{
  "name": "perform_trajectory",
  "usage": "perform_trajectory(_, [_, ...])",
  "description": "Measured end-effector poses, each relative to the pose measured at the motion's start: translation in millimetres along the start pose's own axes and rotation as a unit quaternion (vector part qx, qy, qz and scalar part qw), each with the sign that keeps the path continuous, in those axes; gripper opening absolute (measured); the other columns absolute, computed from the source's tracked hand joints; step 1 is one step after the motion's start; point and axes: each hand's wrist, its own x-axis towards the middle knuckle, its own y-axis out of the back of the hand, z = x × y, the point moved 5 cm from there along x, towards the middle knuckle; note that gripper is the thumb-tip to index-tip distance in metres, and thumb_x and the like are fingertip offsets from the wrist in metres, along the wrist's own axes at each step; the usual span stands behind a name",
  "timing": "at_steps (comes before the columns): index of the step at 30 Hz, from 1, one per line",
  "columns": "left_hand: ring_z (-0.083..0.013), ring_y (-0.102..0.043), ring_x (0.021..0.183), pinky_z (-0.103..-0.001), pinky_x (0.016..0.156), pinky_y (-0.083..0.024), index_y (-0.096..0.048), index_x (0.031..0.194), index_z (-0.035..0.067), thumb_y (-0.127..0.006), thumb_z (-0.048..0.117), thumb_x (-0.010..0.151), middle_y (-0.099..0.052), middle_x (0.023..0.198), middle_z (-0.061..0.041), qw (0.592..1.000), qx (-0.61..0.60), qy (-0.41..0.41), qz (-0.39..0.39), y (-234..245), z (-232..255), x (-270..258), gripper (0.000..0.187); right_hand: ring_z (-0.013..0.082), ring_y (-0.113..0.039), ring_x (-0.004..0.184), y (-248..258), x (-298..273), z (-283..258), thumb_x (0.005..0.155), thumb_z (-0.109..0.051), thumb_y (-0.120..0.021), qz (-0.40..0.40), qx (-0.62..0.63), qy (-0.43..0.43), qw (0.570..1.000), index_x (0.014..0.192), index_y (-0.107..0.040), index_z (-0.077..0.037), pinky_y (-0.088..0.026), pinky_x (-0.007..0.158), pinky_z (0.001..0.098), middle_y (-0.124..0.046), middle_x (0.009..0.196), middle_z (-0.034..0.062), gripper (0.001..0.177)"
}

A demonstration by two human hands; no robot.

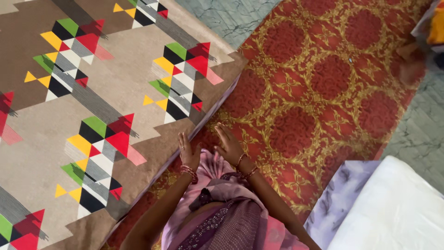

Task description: The person folds a large patterned textile on a bed by hand. They repeatedly lift, fold, and smooth the fabric, working from one side to the other to create a compact stack.

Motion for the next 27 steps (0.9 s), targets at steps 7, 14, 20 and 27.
perform_trajectory(7, [-0.0419,-0.019,0.156,-0.049,0.123,-0.026,-0.020,0.163,0.004,-0.067,0.032,0.095,-0.015,0.170,-0.025,0.999,-0.032,0.030,0.026,-58.8,4.9,62.8,0.087,0.0349,-0.030,0.155,20.8,50.9,35.7,0.095,-0.030,-0.065,-0.043,0.096,0.004,0.994,0.159,-0.032,-0.009,-0.027,0.126,0.0449,-0.029,0.168,0.0181,0.076])
perform_trajectory(14, [-0.0426,-0.021,0.155,-0.052,0.122,-0.028,-0.023,0.160,0.003,-0.069,0.034,0.095,-0.018,0.169,-0.025,0.997,0.021,0.057,0.046,-130.6,27.3,159.5,0.086,0.0346,-0.028,0.156,70.0,124.6,107.7,0.097,-0.039,-0.063,-0.109,0.072,-0.016,0.991,0.161,-0.028,-0.008,-0.026,0.126,0.0436,-0.028,0.168,0.0194,0.078])
perform_trajectory(20, [-0.0414,-0.018,0.156,-0.050,0.122,-0.028,-0.023,0.161,0.005,-0.066,0.034,0.096,-0.018,0.170,-0.020,0.997,0.022,0.070,0.004,-151.5,62.6,247.6,0.084,0.0343,-0.034,0.153,123.1,199.2,151.9,0.101,-0.037,-0.061,-0.066,0.073,-0.046,0.994,0.160,-0.027,-0.007,-0.033,0.122,0.0430,-0.032,0.166,0.0195,0.074])
perform_trajectory(27, [-0.0400,-0.016,0.157,-0.049,0.124,-0.022,-0.018,0.162,0.002,-0.066,0.030,0.098,-0.014,0.170,-0.024,0.994,-0.017,0.098,0.037,-166.9,69.8,304.5,0.085,0.0340,-0.039,0.150,128.0,242.0,204.1,0.097,-0.031,-0.068,-0.047,0.087,-0.033,0.995,0.158,-0.032,-0.007,-0.034,0.122,0.0426,-0.039,0.161,0.0188,0.074])
